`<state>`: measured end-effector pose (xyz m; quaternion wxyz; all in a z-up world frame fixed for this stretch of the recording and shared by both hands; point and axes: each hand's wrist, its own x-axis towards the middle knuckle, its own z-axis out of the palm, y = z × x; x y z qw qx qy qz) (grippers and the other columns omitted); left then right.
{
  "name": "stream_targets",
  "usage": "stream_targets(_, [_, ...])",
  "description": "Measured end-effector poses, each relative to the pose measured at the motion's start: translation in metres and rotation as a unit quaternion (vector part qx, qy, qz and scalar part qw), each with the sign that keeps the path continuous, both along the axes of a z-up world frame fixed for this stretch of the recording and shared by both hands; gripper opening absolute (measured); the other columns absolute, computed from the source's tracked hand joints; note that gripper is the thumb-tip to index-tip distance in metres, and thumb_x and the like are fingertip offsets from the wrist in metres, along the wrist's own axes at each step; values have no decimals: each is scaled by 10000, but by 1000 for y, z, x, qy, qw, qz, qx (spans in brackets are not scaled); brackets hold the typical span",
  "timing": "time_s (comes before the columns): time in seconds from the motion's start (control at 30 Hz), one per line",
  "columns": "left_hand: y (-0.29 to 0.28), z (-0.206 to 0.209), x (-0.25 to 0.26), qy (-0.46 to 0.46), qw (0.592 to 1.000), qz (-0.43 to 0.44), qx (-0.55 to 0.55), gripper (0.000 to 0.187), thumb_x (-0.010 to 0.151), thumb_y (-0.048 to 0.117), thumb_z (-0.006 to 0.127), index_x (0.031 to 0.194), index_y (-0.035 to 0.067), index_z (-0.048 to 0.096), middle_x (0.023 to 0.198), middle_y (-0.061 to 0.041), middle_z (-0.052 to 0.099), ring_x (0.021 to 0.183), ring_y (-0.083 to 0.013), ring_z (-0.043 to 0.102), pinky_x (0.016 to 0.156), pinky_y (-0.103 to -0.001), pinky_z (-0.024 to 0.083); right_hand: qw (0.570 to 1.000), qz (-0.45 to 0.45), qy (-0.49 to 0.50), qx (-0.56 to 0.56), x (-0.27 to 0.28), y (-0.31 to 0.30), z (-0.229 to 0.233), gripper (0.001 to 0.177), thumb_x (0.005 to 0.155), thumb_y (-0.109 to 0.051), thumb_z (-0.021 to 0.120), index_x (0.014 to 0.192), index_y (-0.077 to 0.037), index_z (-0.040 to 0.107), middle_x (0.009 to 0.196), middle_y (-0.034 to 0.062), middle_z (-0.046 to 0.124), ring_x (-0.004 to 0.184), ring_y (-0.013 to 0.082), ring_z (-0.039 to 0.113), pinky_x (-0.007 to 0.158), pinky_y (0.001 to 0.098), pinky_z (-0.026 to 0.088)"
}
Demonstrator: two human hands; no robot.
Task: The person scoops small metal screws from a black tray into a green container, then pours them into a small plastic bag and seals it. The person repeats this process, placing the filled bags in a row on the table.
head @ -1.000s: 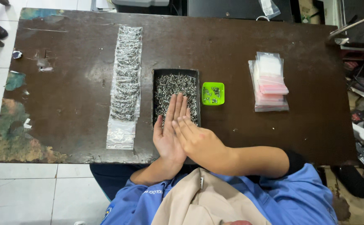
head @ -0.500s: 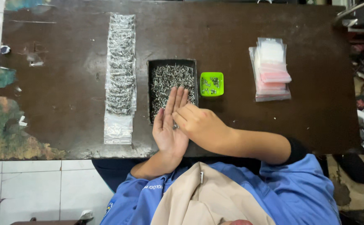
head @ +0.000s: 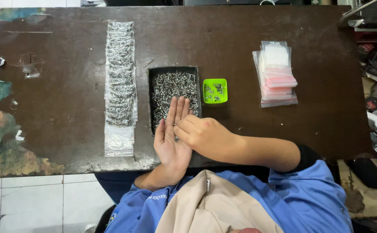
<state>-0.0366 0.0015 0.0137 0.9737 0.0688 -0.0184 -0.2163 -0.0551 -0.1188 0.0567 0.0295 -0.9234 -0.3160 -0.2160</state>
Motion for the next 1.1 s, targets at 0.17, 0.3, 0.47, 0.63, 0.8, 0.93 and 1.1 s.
stream_targets(0.17, [1,-3,-1,8,1000,-1,-12,613,1080,290,262,1587,-45,179,1657,-221,215,1556,-326,177,1298,-427,160,1000,8,-14,24,1,-1,0,102,939,-29,525,867,-87,568,789,46,489,769,217,543,589,254,466])
stream_targets(0.3, [3,1,-6,-1,999,2,-41,585,1083,258,301,1580,-40,217,1652,-209,229,1550,-317,195,1308,-426,145,998,16,-12,61,2,-3,22,136,993,-21,492,927,-56,605,813,55,507,787,231,571,598,263,491])
stream_targets(0.47, [1,-2,-2,15,996,1,-88,587,1074,260,349,1571,-37,250,1639,-215,258,1539,-325,225,1302,-433,170,997,19,-3,79,9,-17,47,122,997,-36,529,981,-27,649,861,77,560,845,249,612,686,268,529])
stream_targets(0.63, [7,3,0,28,996,-9,-79,585,1071,275,381,1564,-26,287,1627,-197,311,1532,-305,256,1293,-421,166,1000,-6,-27,-4,12,-62,79,54,977,-39,622,968,-34,675,908,141,618,903,293,628,801,327,537])
stream_targets(0.8, [7,1,1,56,997,-7,-54,582,1067,288,373,1557,-18,306,1610,-205,341,1520,-308,291,1296,-425,175,971,-195,127,48,15,-96,99,90,998,-122,667,1042,-53,704,892,86,687,851,197,688,815,264,550])
stream_targets(0.93, [7,5,1,72,997,-5,-42,590,1055,280,387,1559,-18,310,1603,-197,360,1520,-298,298,1298,-418,179,969,-204,130,44,19,-106,84,73,969,-127,701,1005,-64,691,852,56,648,839,219,677,789,320,554])
stream_targets(1.1, [7,5,1,77,997,-2,-32,595,1051,292,389,1553,-19,323,1585,-200,391,1510,-299,318,1296,-421,190,962,-217,166,26,27,-103,85,43,938,-107,716,948,-65,713,798,47,670,777,191,678,763,290,546])
